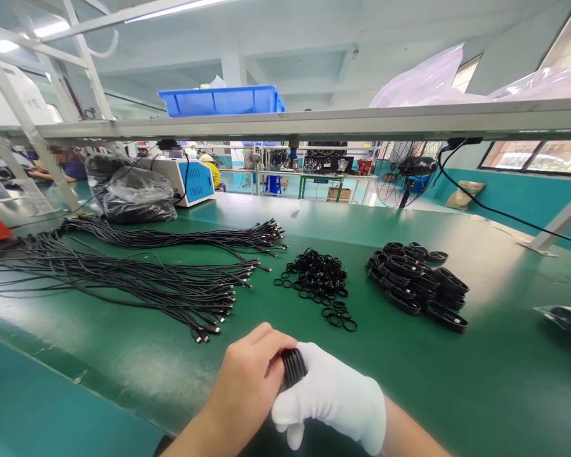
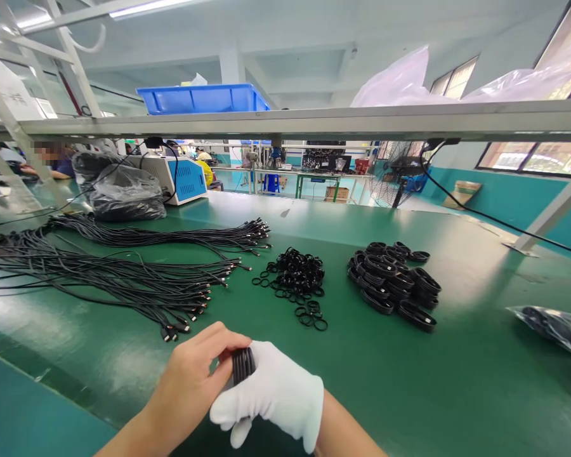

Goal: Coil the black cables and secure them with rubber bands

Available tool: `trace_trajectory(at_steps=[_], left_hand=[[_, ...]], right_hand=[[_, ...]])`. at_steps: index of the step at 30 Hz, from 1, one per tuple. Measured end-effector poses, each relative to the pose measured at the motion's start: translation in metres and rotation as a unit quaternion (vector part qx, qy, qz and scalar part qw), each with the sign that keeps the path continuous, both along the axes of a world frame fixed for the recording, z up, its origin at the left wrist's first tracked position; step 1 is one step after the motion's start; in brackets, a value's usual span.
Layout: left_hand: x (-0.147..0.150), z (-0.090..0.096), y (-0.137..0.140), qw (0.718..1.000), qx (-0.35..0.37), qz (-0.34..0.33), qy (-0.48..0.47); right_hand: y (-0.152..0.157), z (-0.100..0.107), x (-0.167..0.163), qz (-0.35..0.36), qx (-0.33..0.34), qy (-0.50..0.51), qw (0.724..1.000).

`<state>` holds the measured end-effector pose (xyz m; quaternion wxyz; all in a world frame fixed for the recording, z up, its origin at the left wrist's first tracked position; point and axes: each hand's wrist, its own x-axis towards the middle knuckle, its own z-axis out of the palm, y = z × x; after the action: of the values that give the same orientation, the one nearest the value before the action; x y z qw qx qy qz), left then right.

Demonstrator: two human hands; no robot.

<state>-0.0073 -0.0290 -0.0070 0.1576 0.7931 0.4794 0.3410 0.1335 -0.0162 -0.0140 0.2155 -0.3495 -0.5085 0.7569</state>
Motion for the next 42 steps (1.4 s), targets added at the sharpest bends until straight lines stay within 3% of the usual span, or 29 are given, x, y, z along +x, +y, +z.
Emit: trace_trajectory(at_steps=[5, 8, 12, 17, 22, 26, 29, 33, 38, 42], left_hand=[[0.001, -0.007, 0.005, 0.999, 0.035, -0.003, -0.027], [-0.003, -0.004, 0.011, 1.0, -0.012, -0.005, -0.017], [-0.011, -0.003, 0.009, 0.996, -0.059, 0.028, -0.064], [0.002, -0.027, -0.012, 0.99, -0.094, 0.052, -0.091], [0.017, -0.041, -0.017, 0.995, -0.058, 0.028, -0.078], [0.002, -0.026, -0.009, 0.984, -0.126, -0.033, -0.125], [-0.012, -0.006, -0.001, 0.971, -0.17, -0.009, -0.17], [-0.009, 0.005, 0.006, 0.987, -0.129, 0.005, -0.096], [0.007, -0.004, 0.006, 0.997, -0.07, 0.018, -0.034], [-0.002, 0.007, 0.014, 0.993, -0.11, -0.001, -0.032]], right_hand=[[-0.001, -0.003, -0.002, -0.007, -0.018, 0.01, 1.0], [0.001, -0.005, 0.0, -0.032, -0.041, 0.036, 0.998], [0.007, -0.008, 0.006, -0.117, -0.068, 0.119, 0.984], [0.011, -0.015, 0.003, -0.141, -0.099, 0.187, 0.967], [0.009, -0.016, -0.001, -0.119, -0.095, 0.213, 0.965], [0.009, -0.013, 0.008, -0.088, -0.094, 0.2, 0.971], [0.01, -0.012, 0.012, -0.053, -0.084, 0.147, 0.984], [0.007, -0.012, 0.007, 0.0, -0.083, 0.091, 0.992], [0.005, -0.01, 0.002, 0.014, -0.082, 0.064, 0.994], [0.006, -0.007, 0.004, -0.009, -0.086, 0.045, 0.995]])
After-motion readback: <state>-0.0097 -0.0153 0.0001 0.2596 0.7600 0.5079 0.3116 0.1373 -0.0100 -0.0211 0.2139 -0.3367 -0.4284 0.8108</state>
